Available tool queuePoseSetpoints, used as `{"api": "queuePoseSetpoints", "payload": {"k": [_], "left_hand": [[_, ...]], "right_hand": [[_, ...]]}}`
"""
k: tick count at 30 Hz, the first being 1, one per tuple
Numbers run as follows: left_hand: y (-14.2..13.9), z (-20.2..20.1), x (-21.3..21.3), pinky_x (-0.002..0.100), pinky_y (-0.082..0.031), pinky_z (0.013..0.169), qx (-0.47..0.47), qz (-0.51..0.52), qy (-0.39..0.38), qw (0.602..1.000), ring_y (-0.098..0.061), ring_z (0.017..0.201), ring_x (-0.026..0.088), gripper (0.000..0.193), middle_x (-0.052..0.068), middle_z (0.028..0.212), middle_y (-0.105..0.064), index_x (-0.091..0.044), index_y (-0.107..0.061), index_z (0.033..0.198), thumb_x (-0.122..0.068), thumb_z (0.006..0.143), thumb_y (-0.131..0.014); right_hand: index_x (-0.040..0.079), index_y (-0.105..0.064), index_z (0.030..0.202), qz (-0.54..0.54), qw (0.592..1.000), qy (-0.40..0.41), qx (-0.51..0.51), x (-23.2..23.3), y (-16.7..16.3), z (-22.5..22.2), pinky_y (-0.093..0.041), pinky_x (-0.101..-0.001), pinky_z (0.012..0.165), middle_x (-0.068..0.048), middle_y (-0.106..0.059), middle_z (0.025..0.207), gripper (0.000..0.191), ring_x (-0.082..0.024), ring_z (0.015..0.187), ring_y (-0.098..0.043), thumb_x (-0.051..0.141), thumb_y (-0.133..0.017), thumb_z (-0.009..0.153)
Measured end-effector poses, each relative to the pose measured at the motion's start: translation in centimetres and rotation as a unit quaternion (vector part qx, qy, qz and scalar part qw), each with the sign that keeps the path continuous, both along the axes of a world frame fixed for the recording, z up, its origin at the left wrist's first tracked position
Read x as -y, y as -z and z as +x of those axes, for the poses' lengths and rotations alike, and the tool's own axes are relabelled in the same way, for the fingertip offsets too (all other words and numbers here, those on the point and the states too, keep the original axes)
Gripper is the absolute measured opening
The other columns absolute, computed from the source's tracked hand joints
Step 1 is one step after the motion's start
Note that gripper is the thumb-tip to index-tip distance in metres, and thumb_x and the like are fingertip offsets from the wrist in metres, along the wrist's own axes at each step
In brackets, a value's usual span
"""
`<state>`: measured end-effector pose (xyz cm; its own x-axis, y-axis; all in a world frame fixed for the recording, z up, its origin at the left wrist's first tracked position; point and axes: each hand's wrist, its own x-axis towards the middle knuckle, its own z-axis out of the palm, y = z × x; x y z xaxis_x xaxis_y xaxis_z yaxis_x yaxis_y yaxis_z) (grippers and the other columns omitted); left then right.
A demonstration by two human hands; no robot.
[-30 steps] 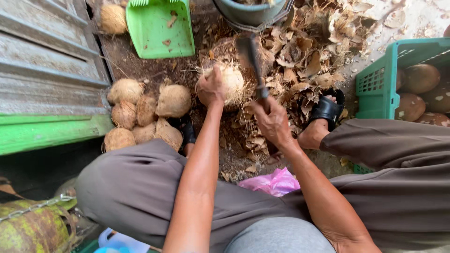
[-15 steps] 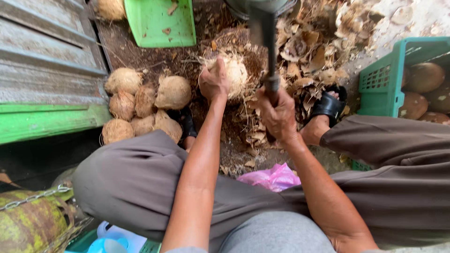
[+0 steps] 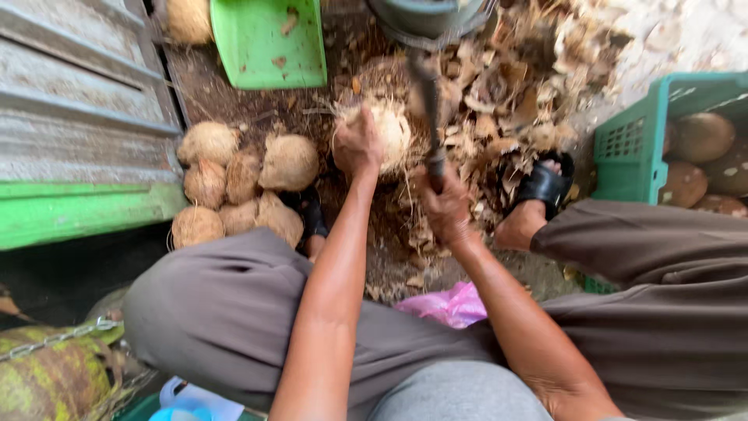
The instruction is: The person sits on the ground and husks coconuts one at a time, holding each coconut against a wooden stump and chopping off the outer husk with a machete. Husked coconuts are set aside near a pile of husks and a crate of unhusked coconuts.
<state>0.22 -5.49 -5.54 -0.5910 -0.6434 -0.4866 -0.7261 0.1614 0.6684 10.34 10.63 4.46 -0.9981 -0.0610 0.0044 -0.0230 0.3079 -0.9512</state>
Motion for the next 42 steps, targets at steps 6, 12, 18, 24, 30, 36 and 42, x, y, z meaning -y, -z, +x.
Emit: {"api": "queuePoseSetpoints", "payload": {"k": [6,12,18,24,30,36,42], "left_hand": [[0.3,-0.1,-0.4,0.046,-0.059,0.079,-0.062,0.074,-0.03,0.995,-0.075,0.091,0.029,0.085,0.017,0.107,-0.078,-0.006,-0.048,0.14,-0.068,0.083,-0.049],[0.1,0.5,0.4,0.046,-0.052,0.098,-0.01,-0.09,0.073,0.993,-0.06,0.118,0.03,0.081,0.019,0.129,-0.058,-0.003,-0.052,0.131,-0.069,0.085,-0.058],[1.6,1.0,0.6,0.046,-0.058,0.087,-0.066,-0.121,0.075,0.988,-0.069,0.102,0.026,0.059,0.011,0.109,-0.069,-0.009,-0.065,0.107,-0.061,0.081,-0.056],[2.6,0.7,2.5,0.045,-0.057,0.089,-0.001,-0.072,0.188,0.98,-0.069,0.102,0.024,0.071,0.006,0.109,-0.072,-0.014,-0.07,0.101,-0.081,0.088,-0.046],[2.4,2.2,-1.2,0.04,-0.054,0.09,-0.031,-0.047,-0.027,0.998,-0.068,0.104,0.02,0.074,0.003,0.118,-0.069,-0.018,-0.07,0.117,-0.08,0.086,-0.044],[0.2,-1.2,0.8,0.043,-0.063,0.079,0.023,0.055,-0.023,0.998,-0.075,0.087,0.024,0.064,0.01,0.103,-0.074,-0.018,-0.068,0.123,-0.068,0.088,-0.049],[-1.3,-1.5,1.3,0.044,-0.051,0.087,0.036,-0.005,-0.016,0.999,-0.065,0.093,0.021,0.057,0.005,0.107,-0.071,-0.019,-0.075,0.114,-0.065,0.087,-0.056]], "right_hand": [[0.01,-0.056,0.098,0.033,0.995,-0.025,0.09,-0.2,-0.2,-0.9,-0.047,-0.0305,0.042,0.0,-0.05,0.066,0.017,-0.011,0.048,-0.047,0.026,-0.058,0.104],[0.007,-0.056,0.092,0.108,0.975,-0.037,0.189,-0.5,2.1,-0.1,-0.051,-0.031,0.048,-0.001,-0.059,0.078,0.029,-0.011,0.059,-0.053,0.032,-0.055,0.107],[0.017,-0.059,0.096,0.103,0.955,-0.017,0.276,-1.5,0.9,-0.9,-0.052,-0.0329,0.046,0.008,-0.063,0.074,0.024,-0.011,0.054,-0.057,0.041,-0.056,0.1],[0.009,-0.055,0.094,-0.084,0.988,-0.014,0.129,-2.4,-0.8,-1.6,-0.057,-0.0278,0.05,0.003,-0.064,0.072,0.029,-0.008,0.069,-0.076,0.036,-0.061,0.103],[0.009,-0.053,0.084,0.033,0.99,0.005,0.137,-3.7,2.5,0.2,-0.041,-0.0292,0.04,0.003,-0.067,0.066,0.033,-0.007,0.049,-0.054,0.037,-0.06,0.101],[0.014,-0.058,0.081,0.048,0.966,-0.031,0.254,-1.9,2.6,-0.2,-0.042,-0.0248,0.038,0.007,-0.068,0.069,0.032,-0.004,0.046,-0.049,0.036,-0.062,0.103],[0.011,-0.059,0.089,-0.184,0.983,0.013,0.006,-2.7,0.4,-0.9,-0.045,-0.025,0.041,0.002,-0.056,0.062,0.027,-0.006,0.047,-0.051,0.03,-0.063,0.108]]}}
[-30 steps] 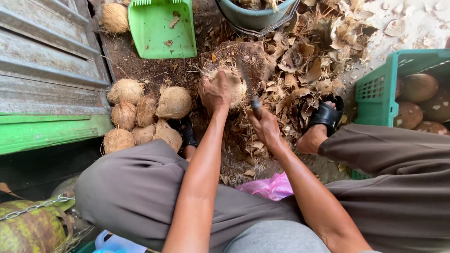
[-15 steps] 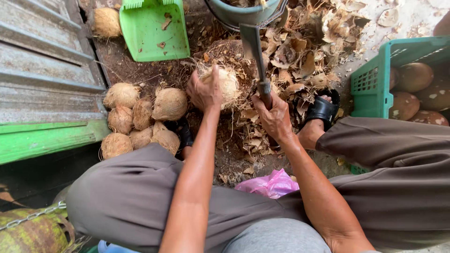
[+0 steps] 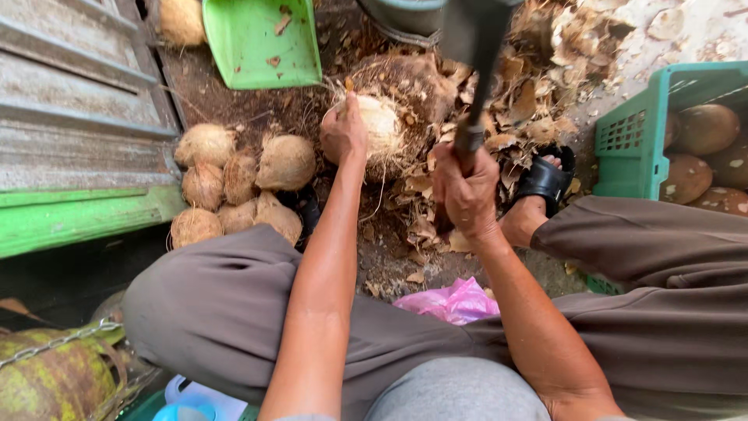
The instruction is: The person sits on the ground and husks coconuts one at a time, holding each coconut against a wooden stump and chopping off the outer husk with a machete. Husked coconuts are set aside near a pile of husks and a crate of unhusked coconuts.
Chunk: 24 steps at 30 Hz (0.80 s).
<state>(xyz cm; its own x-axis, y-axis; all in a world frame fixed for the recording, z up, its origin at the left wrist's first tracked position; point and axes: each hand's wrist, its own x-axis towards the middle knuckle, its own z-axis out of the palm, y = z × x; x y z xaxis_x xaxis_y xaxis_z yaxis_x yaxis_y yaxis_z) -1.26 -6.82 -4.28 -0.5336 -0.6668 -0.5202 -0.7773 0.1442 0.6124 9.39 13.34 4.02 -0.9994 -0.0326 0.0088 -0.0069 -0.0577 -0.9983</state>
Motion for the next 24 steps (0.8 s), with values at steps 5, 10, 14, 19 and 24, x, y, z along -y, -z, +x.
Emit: {"api": "queuePoseSetpoints", "payload": {"k": [5,10,14,19,24], "left_hand": [[-1.4,0.4,-0.4,0.047,-0.056,0.082,-0.014,-0.006,0.023,1.0,-0.068,0.094,0.025,0.064,0.01,0.107,-0.069,-0.011,-0.068,0.116,-0.067,0.089,-0.053],[-2.3,0.5,-0.8,0.047,-0.055,0.086,0.009,-0.008,0.035,0.999,-0.07,0.095,0.026,0.064,0.013,0.107,-0.072,-0.009,-0.068,0.12,-0.064,0.093,-0.05],[-2.0,0.2,-0.9,0.047,-0.057,0.086,0.028,0.013,0.028,0.999,-0.071,0.099,0.028,0.065,0.017,0.112,-0.072,-0.01,-0.067,0.124,-0.063,0.091,-0.049],[-1.3,0.0,-1.1,0.048,-0.05,0.087,-0.03,-0.074,0.029,0.996,-0.065,0.105,0.029,0.071,0.017,0.121,-0.065,-0.005,-0.059,0.131,-0.064,0.091,-0.051],[-1.4,0.4,-1.2,0.05,-0.054,0.084,0.019,-0.004,0.035,0.999,-0.063,0.102,0.029,0.064,0.018,0.116,-0.06,-0.007,-0.067,0.118,-0.062,0.093,-0.046]], "right_hand": [[0.015,-0.061,0.083,0.15,0.981,-0.034,0.115,3.0,1.6,0.8,-0.039,-0.0243,0.037,0.005,-0.053,0.063,0.026,-0.004,0.046,-0.046,0.027,-0.064,0.106],[0.011,-0.052,0.079,0.133,0.987,-0.044,0.08,1.2,1.7,0.6,-0.045,-0.0269,0.033,0.004,-0.052,0.061,0.034,-0.006,0.045,-0.049,0.028,-0.062,0.107],[0.01,-0.06,0.084,0.0,0.998,0.038,-0.044,1.7,2.2,0.0,-0.049,-0.0281,0.036,0.002,-0.055,0.06,0.035,-0.007,0.046,-0.054,0.037,-0.059,0.108],[0.01,-0.055,0.083,0.274,0.943,-0.083,0.169,2.8,3.2,0.7,-0.045,-0.0267,0.04,0.0,-0.054,0.067,0.04,-0.009,0.052,-0.051,0.04,-0.065,0.108],[0.014,-0.055,0.087,0.153,0.988,0.0,0.016,1.8,3.6,0.8,-0.049,-0.0281,0.038,0.001,-0.062,0.068,0.032,-0.007,0.051,-0.057,0.04,-0.06,0.104]]}}
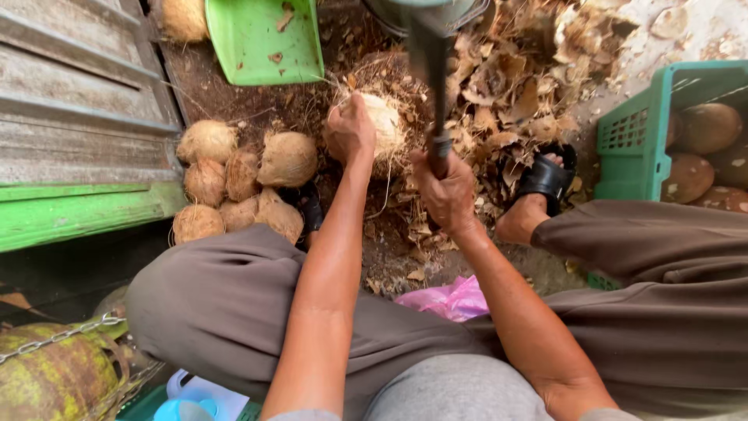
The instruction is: The person sits on the ground and husks coconuts one at a time, holding each coconut against a wooden stump and chopping off the outer husk with a machete. Husked coconuts are set aside near a pile of husks and a crate of unhusked coconuts.
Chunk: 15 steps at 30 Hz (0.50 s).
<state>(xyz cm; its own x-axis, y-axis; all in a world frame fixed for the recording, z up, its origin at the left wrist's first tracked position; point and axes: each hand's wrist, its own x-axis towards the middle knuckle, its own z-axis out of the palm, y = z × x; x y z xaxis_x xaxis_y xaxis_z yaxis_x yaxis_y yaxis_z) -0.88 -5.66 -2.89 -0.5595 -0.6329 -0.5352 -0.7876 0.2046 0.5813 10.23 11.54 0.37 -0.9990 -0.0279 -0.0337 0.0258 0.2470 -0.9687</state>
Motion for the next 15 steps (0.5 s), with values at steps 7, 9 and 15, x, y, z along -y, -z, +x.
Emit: {"api": "queuePoseSetpoints", "payload": {"k": [7,9,15], "left_hand": [[-1.1,0.1,-0.5,0.05,-0.047,0.09,-0.064,-0.058,-0.022,0.996,-0.059,0.106,0.028,0.062,0.013,0.118,-0.062,-0.007,-0.064,0.117,-0.061,0.087,-0.055],[-1.2,0.2,-0.6,0.049,-0.045,0.093,-0.028,-0.043,-0.022,0.998,-0.06,0.108,0.026,0.055,0.013,0.119,-0.063,-0.008,-0.067,0.114,-0.057,0.09,-0.055],[-0.8,0.2,-0.8,0.052,-0.05,0.085,-0.067,-0.001,-0.035,0.997,-0.058,0.107,0.03,0.071,0.014,0.125,-0.055,-0.008,-0.053,0.131,-0.061,0.085,-0.056]], "right_hand": [[0.014,-0.054,0.082,0.097,0.966,-0.025,0.239,1.2,-0.6,-0.2,-0.043,-0.0277,0.038,0.005,-0.062,0.065,0.034,-0.007,0.046,-0.049,0.041,-0.06,0.103],[0.013,-0.053,0.084,0.067,0.992,-0.02,0.109,0.8,-0.4,0.0,-0.047,-0.0267,0.037,0.003,-0.055,0.064,0.034,-0.006,0.047,-0.049,0.039,-0.06,0.105],[0.021,-0.064,0.095,0.073,0.964,-0.033,0.254,0.3,2.4,0.3,-0.045,-0.0276,0.04,0.005,-0.061,0.071,0.012,-0.009,0.05,-0.05,0.029,-0.057,0.099]]}}
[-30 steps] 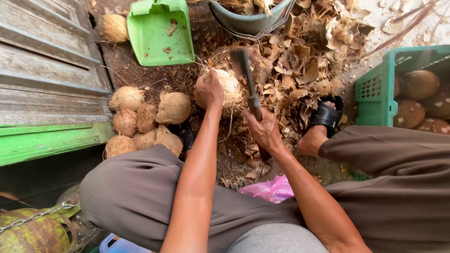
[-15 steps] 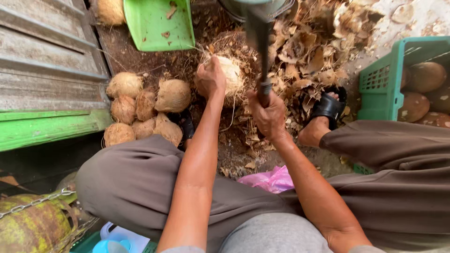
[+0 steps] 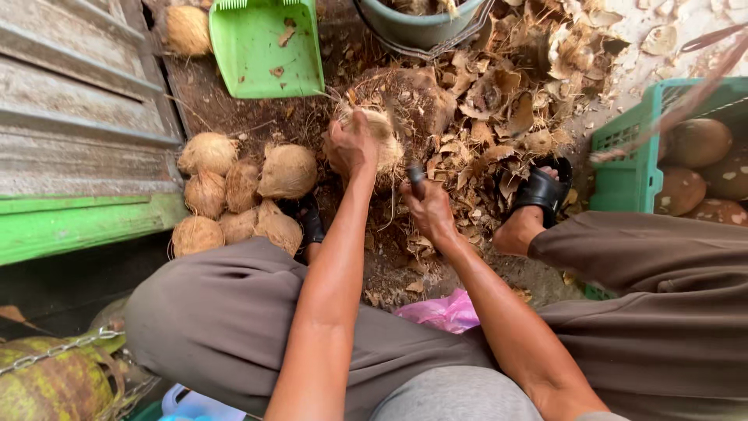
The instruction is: The person sits on the ground and husks coconuts one at a time, holding each coconut against a wooden stump and chopping off the outer husk with a machete. Husked coconuts are set aside near a pile of husks and a crate of unhusked coconuts.
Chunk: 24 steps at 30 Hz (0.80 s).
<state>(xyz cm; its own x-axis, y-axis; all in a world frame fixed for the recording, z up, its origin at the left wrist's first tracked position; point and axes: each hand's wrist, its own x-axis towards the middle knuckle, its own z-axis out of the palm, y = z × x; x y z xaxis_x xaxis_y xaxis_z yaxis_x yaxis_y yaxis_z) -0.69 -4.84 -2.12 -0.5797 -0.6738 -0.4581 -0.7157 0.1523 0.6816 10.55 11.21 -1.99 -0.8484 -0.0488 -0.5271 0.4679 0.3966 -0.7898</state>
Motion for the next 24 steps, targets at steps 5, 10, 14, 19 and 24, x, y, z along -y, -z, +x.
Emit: {"api": "queuePoseSetpoints", "payload": {"k": [5,10,14,19,24], "left_hand": [[1.0,0.6,-0.2,0.057,-0.045,0.09,-0.032,-0.078,0.017,0.996,-0.058,0.111,0.035,0.064,0.017,0.124,-0.057,-0.007,-0.06,0.124,-0.062,0.089,-0.054],[2.3,0.6,0.2,0.052,-0.051,0.082,-0.033,-0.085,0.052,0.994,-0.061,0.104,0.031,0.058,0.016,0.115,-0.059,-0.011,-0.06,0.108,-0.066,0.091,-0.052],[3.1,0.7,-0.2,0.048,-0.053,0.08,-0.035,-0.102,0.077,0.991,-0.064,0.099,0.027,0.054,0.01,0.109,-0.064,-0.013,-0.057,0.092,-0.066,0.093,-0.048],[3.6,0.5,-0.1,0.048,-0.052,0.076,-0.003,-0.093,0.071,0.993,-0.062,0.099,0.029,0.046,0.012,0.108,-0.061,-0.016,-0.055,0.096,-0.061,0.093,-0.047],[3.4,0.6,0.0,0.049,-0.049,0.078,-0.021,-0.125,0.086,0.988,-0.06,0.102,0.03,0.048,0.013,0.11,-0.061,-0.016,-0.056,0.095,-0.063,0.093,-0.048]], "right_hand": [[0.008,-0.063,0.104,0.18,0.956,-0.131,-0.191,-2.2,-0.8,-2.1,-0.042,-0.0247,0.032,0.005,-0.062,0.077,0.026,-0.01,0.043,-0.05,0.032,-0.053,0.109],[0.012,-0.049,0.087,-0.007,0.974,-0.057,-0.217,-2.8,-3.5,-3.1,-0.042,-0.0231,0.033,0.005,-0.058,0.065,0.038,-0.004,0.045,-0.055,0.044,-0.053,0.108],[0.012,-0.051,0.08,-0.091,0.996,0.01,0.01,-1.5,-3.6,-1.3,-0.039,-0.0246,0.034,0.003,-0.05,0.06,0.043,-0.007,0.043,-0.045,0.046,-0.065,0.103],[0.013,-0.055,0.075,-0.152,0.981,0.024,-0.116,-2.4,-3.8,-1.9,-0.046,-0.0274,0.034,0.003,-0.052,0.057,0.039,-0.006,0.04,-0.048,0.04,-0.065,0.102],[0.016,-0.05,0.073,-0.281,0.916,0.083,-0.275,0.0,-4.1,-1.9,-0.035,-0.0242,0.038,0.003,-0.05,0.06,0.042,-0.005,0.046,-0.046,0.035,-0.066,0.107]]}}
